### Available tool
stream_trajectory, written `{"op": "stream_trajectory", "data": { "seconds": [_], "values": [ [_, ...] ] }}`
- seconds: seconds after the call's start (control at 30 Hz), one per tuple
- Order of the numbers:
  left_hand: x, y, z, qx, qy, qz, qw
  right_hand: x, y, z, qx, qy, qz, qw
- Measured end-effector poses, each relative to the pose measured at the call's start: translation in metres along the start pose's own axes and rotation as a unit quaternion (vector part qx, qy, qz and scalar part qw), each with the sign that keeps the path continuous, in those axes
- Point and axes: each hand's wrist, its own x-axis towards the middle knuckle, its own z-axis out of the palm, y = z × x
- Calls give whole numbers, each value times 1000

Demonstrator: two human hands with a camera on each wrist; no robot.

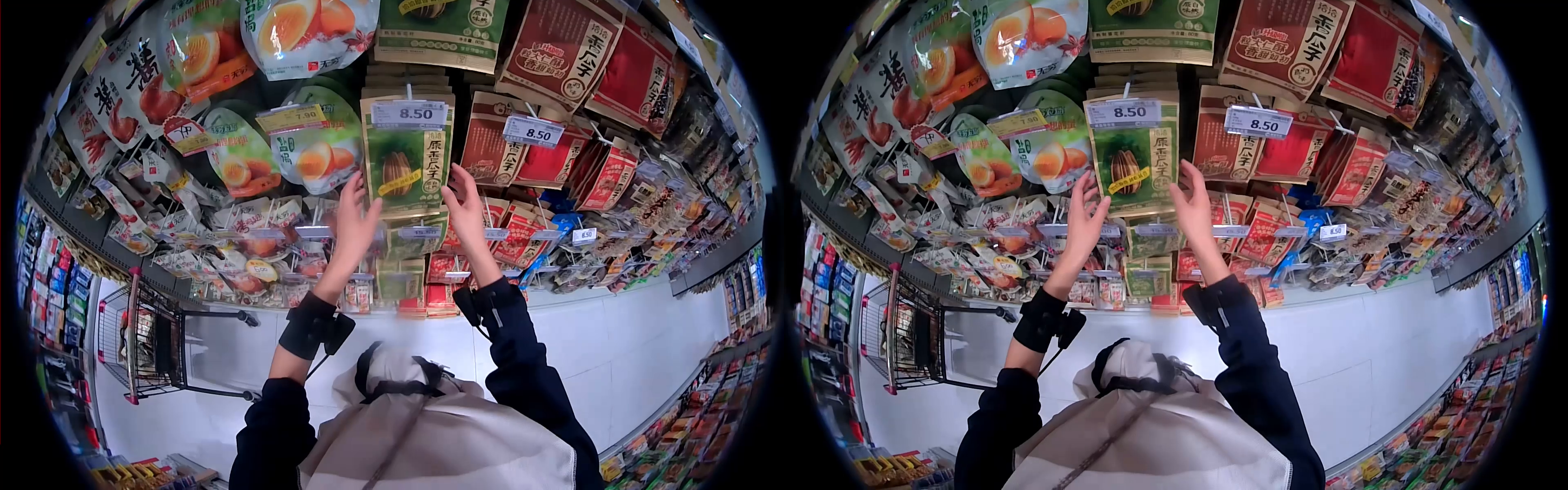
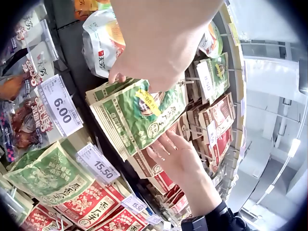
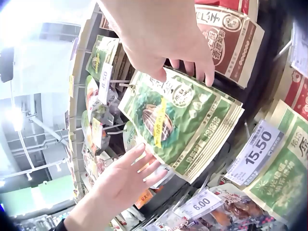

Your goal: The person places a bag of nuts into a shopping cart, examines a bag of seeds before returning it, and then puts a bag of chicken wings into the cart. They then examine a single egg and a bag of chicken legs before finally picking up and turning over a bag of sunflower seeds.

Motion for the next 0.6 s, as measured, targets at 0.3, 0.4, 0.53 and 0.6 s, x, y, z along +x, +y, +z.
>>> {"op": "stream_trajectory", "data": {
  "seconds": [0.3,0.4,0.53,0.6],
  "values": [
    [-4,-15,6,-48,-35,-10,998,8,27,-3,13,-45,24,999],
    [-8,-4,1,-113,-57,-31,991,7,27,-6,44,-58,28,997],
    [-11,-6,-4,-166,-76,-9,983,0,17,-12,86,-81,21,993],
    [-15,2,-7,-181,-88,-16,979,-4,8,-15,104,-89,31,990]
  ]
}}
